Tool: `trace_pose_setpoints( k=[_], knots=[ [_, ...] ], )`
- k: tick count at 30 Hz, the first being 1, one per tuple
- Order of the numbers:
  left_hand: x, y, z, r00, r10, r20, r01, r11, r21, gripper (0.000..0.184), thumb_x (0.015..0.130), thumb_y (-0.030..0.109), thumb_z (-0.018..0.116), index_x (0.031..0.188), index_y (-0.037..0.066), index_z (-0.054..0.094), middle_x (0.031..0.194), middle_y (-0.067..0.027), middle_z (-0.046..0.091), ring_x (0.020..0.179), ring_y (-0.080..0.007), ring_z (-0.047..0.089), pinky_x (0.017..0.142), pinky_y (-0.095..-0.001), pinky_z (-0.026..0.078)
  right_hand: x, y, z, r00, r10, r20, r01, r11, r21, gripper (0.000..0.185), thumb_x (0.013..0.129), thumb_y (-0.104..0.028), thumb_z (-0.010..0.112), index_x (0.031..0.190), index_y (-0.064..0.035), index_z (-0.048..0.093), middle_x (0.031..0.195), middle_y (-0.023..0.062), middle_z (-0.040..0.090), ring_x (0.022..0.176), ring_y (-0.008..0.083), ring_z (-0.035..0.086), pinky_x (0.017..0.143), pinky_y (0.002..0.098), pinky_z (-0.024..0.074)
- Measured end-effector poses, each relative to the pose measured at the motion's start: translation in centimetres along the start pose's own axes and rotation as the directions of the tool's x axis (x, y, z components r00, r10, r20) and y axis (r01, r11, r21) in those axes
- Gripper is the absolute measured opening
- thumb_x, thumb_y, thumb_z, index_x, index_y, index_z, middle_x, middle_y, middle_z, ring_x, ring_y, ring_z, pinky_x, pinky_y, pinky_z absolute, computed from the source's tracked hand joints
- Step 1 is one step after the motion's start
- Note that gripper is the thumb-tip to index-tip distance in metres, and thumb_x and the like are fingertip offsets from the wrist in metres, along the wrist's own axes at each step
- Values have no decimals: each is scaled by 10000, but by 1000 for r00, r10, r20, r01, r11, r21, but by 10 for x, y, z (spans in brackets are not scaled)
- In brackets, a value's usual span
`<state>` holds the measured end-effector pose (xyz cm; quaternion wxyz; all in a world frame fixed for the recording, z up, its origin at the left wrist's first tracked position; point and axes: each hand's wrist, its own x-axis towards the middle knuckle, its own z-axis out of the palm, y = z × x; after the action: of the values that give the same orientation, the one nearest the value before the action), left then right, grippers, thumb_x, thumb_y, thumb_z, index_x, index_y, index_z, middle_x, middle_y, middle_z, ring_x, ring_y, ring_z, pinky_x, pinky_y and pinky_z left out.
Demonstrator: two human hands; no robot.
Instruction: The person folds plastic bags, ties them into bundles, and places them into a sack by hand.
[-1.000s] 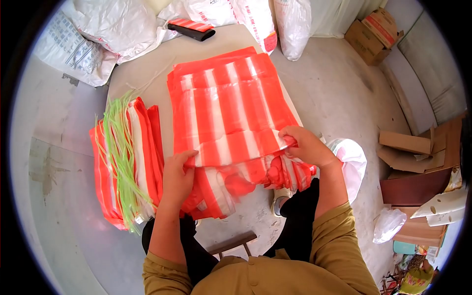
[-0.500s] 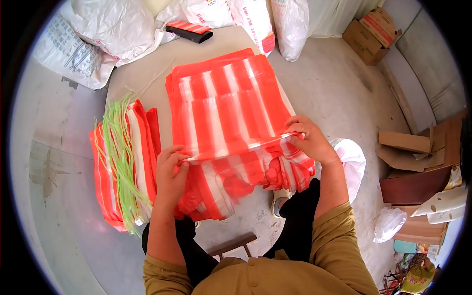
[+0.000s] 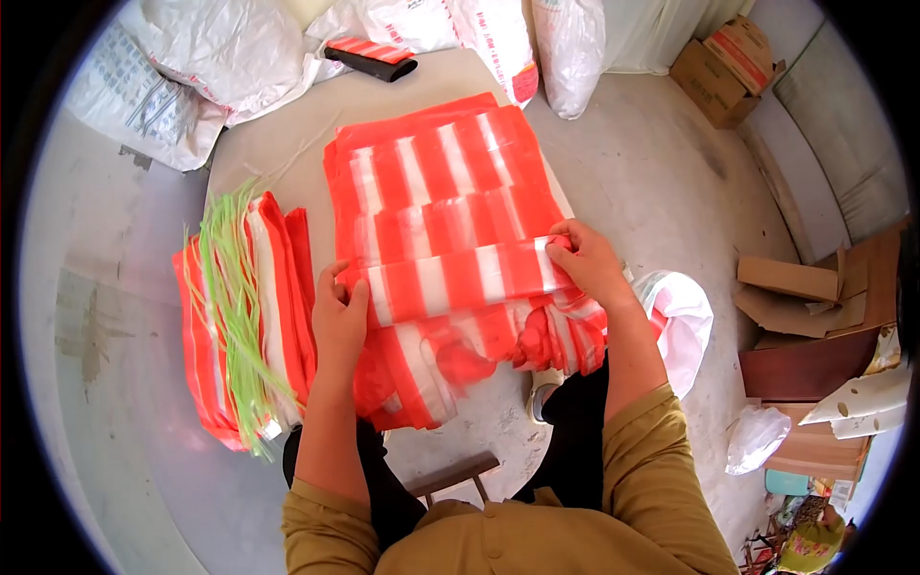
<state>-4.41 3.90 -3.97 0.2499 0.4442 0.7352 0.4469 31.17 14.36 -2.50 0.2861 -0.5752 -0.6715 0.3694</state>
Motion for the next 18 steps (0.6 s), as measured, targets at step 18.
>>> trace_pose_setpoints(
  k=[18],
  knots=[
    [-7,3,-2,856,505,110,-505,774,382,412,832,150,738,1237,103,672,1294,-139,610,1226,-375,551,1046,-474,442,-11,-20,11,859,-504,87,502,797,-336,383,794,-103,757,1168,-54,692,1305,133,659,1253,344,580,1033,448,485]
  ],
)
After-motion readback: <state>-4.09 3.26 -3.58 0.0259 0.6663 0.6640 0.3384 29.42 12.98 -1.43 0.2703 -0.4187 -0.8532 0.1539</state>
